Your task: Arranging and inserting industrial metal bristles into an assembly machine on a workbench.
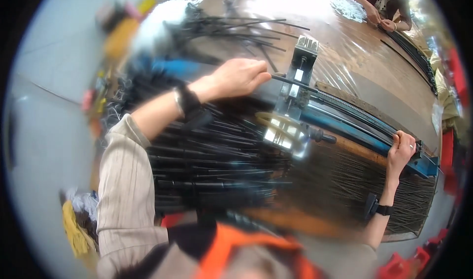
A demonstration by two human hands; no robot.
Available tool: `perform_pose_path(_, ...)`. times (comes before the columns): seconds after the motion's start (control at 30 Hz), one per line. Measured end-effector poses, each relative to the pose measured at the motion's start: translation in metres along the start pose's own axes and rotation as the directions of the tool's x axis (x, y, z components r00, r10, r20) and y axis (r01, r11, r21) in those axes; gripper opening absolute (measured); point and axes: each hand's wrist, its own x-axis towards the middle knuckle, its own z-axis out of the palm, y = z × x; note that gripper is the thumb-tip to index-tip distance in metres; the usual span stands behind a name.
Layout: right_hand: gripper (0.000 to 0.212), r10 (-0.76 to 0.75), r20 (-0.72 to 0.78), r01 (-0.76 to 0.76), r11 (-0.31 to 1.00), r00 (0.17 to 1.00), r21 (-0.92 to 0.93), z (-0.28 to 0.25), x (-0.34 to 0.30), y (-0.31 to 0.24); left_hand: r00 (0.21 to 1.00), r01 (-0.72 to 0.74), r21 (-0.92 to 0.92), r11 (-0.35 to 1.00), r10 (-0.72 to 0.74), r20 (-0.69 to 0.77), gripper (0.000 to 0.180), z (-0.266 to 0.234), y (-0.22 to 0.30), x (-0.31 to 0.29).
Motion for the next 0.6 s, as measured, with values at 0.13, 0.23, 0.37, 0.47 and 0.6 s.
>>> perform_pose_path(0.13, 0.013, 0.017, 0.004, -0.017, 1.0, 1.0, 0.024, 0.004, 0.002, -0.002, 0.998, 0.041, -0.08, 0.996, -0.045, -0.053, 0.022, 0.008, 0.001, 0.002)
perform_pose_path(0.23, 0.011, 0.049, 0.003, -0.049, 0.998, 0.999, 0.035, 0.004, 0.001, -0.005, 0.986, 0.007, -0.143, 0.99, -0.031, -0.162, 0.021, 0.013, 0.0, 0.0)
perform_pose_path(0.37, 0.012, 0.116, 0.078, -0.117, 0.993, 0.99, 0.008, -0.01, 0.0, -0.009, 0.979, -0.012, -0.218, 0.976, -0.033, -0.201, 0.019, 0.011, 0.0, -0.002)
perform_pose_path(0.47, 0.022, -0.058, 0.034, 0.058, 0.998, 0.998, 0.012, -0.022, 0.005, -0.053, 0.988, -0.054, -0.154, 0.987, 0.031, -0.152, 0.018, 0.011, -0.002, 0.002)
perform_pose_path(0.6, 0.025, -0.136, 0.03, 0.13, 0.98, 0.99, 0.153, -0.033, -0.002, -0.129, 0.996, -0.011, -0.004, 1.0, 0.01, -0.092, 0.024, 0.015, -0.004, 0.007)
